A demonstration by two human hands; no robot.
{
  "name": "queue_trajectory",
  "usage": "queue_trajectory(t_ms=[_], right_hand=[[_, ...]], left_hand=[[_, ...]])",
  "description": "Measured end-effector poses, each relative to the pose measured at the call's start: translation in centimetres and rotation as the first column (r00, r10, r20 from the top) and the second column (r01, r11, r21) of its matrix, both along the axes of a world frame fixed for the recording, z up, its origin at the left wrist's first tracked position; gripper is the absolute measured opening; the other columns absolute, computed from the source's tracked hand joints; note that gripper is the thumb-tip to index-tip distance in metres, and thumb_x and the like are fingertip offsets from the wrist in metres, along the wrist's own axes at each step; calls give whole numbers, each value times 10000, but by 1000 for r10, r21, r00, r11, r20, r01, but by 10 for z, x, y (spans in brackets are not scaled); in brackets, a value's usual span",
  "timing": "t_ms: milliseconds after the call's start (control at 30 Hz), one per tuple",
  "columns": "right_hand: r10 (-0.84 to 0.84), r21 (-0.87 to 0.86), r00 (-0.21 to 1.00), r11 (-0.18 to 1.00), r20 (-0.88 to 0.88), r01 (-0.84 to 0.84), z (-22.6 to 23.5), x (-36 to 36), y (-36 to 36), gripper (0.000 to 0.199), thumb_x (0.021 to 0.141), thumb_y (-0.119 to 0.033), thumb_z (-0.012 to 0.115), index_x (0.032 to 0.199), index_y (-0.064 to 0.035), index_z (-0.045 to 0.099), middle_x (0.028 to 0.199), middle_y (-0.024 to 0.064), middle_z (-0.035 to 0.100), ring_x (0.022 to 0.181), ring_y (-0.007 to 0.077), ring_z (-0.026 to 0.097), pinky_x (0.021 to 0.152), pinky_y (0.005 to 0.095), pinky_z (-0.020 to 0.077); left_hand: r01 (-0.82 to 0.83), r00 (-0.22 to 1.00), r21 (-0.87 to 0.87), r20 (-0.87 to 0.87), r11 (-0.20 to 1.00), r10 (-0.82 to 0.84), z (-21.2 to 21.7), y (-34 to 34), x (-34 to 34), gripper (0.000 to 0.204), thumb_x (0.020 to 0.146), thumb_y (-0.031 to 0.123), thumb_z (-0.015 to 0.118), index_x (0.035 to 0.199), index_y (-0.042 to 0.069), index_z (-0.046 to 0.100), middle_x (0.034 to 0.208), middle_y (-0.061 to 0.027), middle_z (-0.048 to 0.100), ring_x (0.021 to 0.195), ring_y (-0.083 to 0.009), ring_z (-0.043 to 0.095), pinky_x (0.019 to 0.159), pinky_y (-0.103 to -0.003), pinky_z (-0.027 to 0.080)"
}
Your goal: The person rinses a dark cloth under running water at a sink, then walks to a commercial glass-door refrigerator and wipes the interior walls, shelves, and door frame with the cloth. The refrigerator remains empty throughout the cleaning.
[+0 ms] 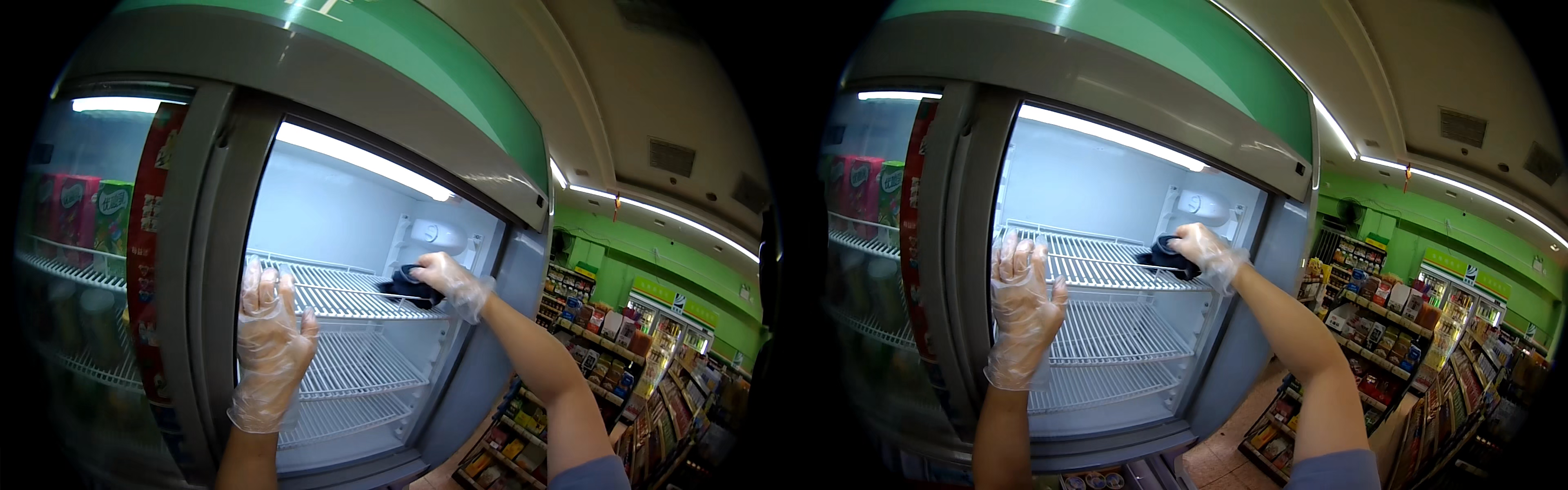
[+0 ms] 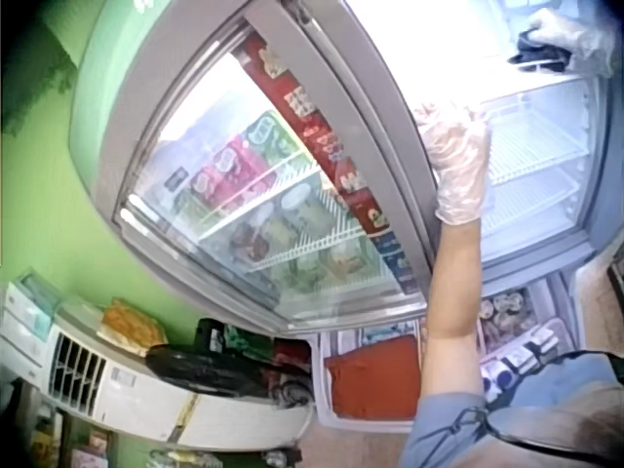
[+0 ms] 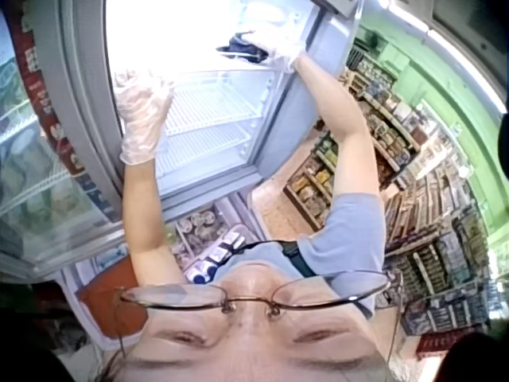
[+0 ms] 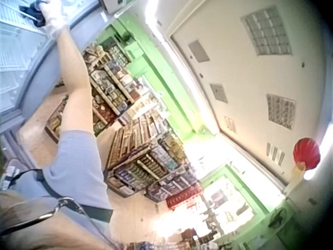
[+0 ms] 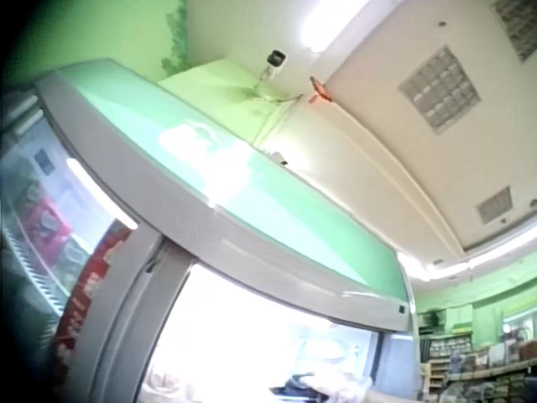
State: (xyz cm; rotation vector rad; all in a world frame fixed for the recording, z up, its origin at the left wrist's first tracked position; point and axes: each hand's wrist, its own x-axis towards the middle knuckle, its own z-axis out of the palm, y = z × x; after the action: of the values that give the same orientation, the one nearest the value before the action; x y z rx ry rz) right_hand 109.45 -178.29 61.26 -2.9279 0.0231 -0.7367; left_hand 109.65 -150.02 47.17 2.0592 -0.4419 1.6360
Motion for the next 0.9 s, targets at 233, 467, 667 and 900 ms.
queue_trajectory(t_ms=[233,467,667,900], right_hand=[[91,755,857,433,507,-493,11,81,-24,251,860,-33,679,1101,35,678,965,145,710,793,190,674,735,298,563],[25,-513,682,678,731,526,5,102,24,336,880,-103,547,1172,33,640,1375,269,514,1328,422,436,1125,512,298],[-228,-795,917,458,327,397,18,99,34,257,886,-153,550,1008,-41,746,1172,146,681,1296,350,475,1066,468,353],[-194,-206,906,971,-375,122,6,72,42,459,814,-440,681,1065,-61,739,1073,165,714,991,296,694,856,364,542]], left_hand=[[-31,1000,24,5,999,31,2,-5,0,542,782,234,691,1259,20,545,1283,-163,475,1360,-337,346,1162,-511,251],[-97,995,34,7,995,97,2,-2,-1,520,805,271,666,1245,16,556,1275,-166,477,1368,-323,348,1160,-497,272],[-127,992,66,10,990,127,0,1,2,535,788,267,666,1246,14,550,1269,-165,476,1363,-331,352,1161,-503,267],[-116,993,63,43,991,113,-1,0,5,521,782,256,650,1235,24,538,1249,-162,475,1348,-339,363,1158,-510,271]])
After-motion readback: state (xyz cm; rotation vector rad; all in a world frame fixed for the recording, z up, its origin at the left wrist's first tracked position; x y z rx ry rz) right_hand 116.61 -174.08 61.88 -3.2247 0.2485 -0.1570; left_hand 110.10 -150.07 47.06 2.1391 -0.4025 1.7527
